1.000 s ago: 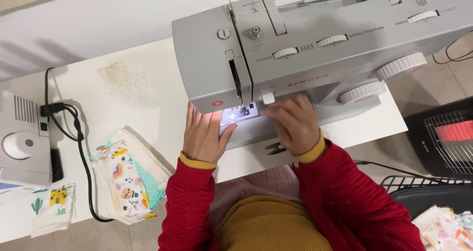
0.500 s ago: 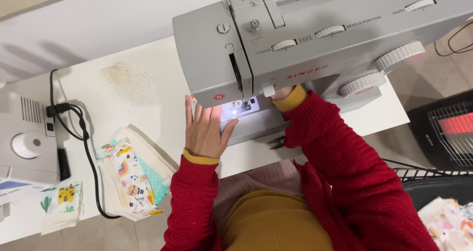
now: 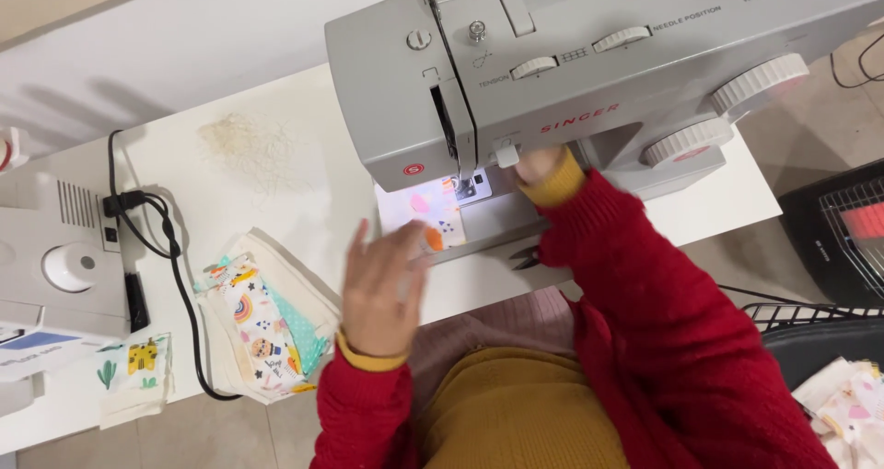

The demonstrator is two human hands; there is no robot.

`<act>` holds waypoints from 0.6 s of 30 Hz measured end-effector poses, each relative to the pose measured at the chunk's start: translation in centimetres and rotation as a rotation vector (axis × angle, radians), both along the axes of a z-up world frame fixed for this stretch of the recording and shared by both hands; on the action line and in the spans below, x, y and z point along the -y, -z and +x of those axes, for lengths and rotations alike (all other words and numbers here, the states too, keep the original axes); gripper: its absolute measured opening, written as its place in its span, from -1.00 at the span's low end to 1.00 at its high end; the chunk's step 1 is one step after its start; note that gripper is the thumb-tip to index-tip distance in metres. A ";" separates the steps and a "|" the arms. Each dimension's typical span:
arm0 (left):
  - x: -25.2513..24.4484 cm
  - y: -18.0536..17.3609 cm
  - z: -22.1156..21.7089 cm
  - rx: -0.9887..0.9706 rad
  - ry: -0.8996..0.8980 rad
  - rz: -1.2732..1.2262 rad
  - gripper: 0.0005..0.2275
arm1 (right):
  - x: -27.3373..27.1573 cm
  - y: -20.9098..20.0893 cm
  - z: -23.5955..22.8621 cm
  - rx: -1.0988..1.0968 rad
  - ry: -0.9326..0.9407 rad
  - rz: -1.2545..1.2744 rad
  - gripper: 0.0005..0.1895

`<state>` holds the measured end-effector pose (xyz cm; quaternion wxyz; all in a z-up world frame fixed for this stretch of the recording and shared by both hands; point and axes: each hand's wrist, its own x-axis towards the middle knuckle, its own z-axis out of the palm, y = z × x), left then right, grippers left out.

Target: Sewing small pieces of patterned fabric together using a sewing machine.

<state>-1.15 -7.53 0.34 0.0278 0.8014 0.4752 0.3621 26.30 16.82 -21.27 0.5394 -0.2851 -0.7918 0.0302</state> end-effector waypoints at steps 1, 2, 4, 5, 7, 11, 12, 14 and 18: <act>-0.6 -0.1 -0.5 0.000 -0.003 0.001 -0.66 | 4.4 -5.4 -0.3 0.000 -0.003 0.001 -0.67; -1.3 -0.3 -0.9 0.090 -0.138 0.006 -0.78 | 8.8 -11.3 -0.9 -0.085 -0.034 -0.379 -0.72; -3.0 -0.6 -1.6 0.179 -0.271 0.009 -0.86 | 16.0 -18.5 -1.2 -0.162 -0.072 -0.763 -0.76; -4.0 -0.8 -1.8 0.114 -0.362 -0.031 -0.84 | 18.5 -19.2 -1.1 -0.156 -0.006 -0.661 -0.80; -6.3 0.2 -2.4 0.049 -0.452 -0.071 -0.78 | 21.5 -18.3 -0.2 -0.146 0.058 -0.558 -0.83; -9.5 2.8 -2.7 -0.034 -0.516 -0.430 -0.75 | 22.8 -15.4 1.5 0.328 0.135 -0.104 -0.71; -10.1 3.0 -2.6 -0.045 -0.493 -0.466 -0.75 | 23.0 -15.6 1.4 0.440 0.127 -0.034 -0.62; -10.1 2.6 -2.2 -0.039 -0.518 -0.471 -0.81 | 23.4 -14.7 1.4 0.469 0.146 -0.041 -0.58; -9.0 2.9 -2.5 -0.019 -0.518 -0.397 -0.88 | 23.6 -13.0 2.0 0.464 0.161 -0.072 -0.51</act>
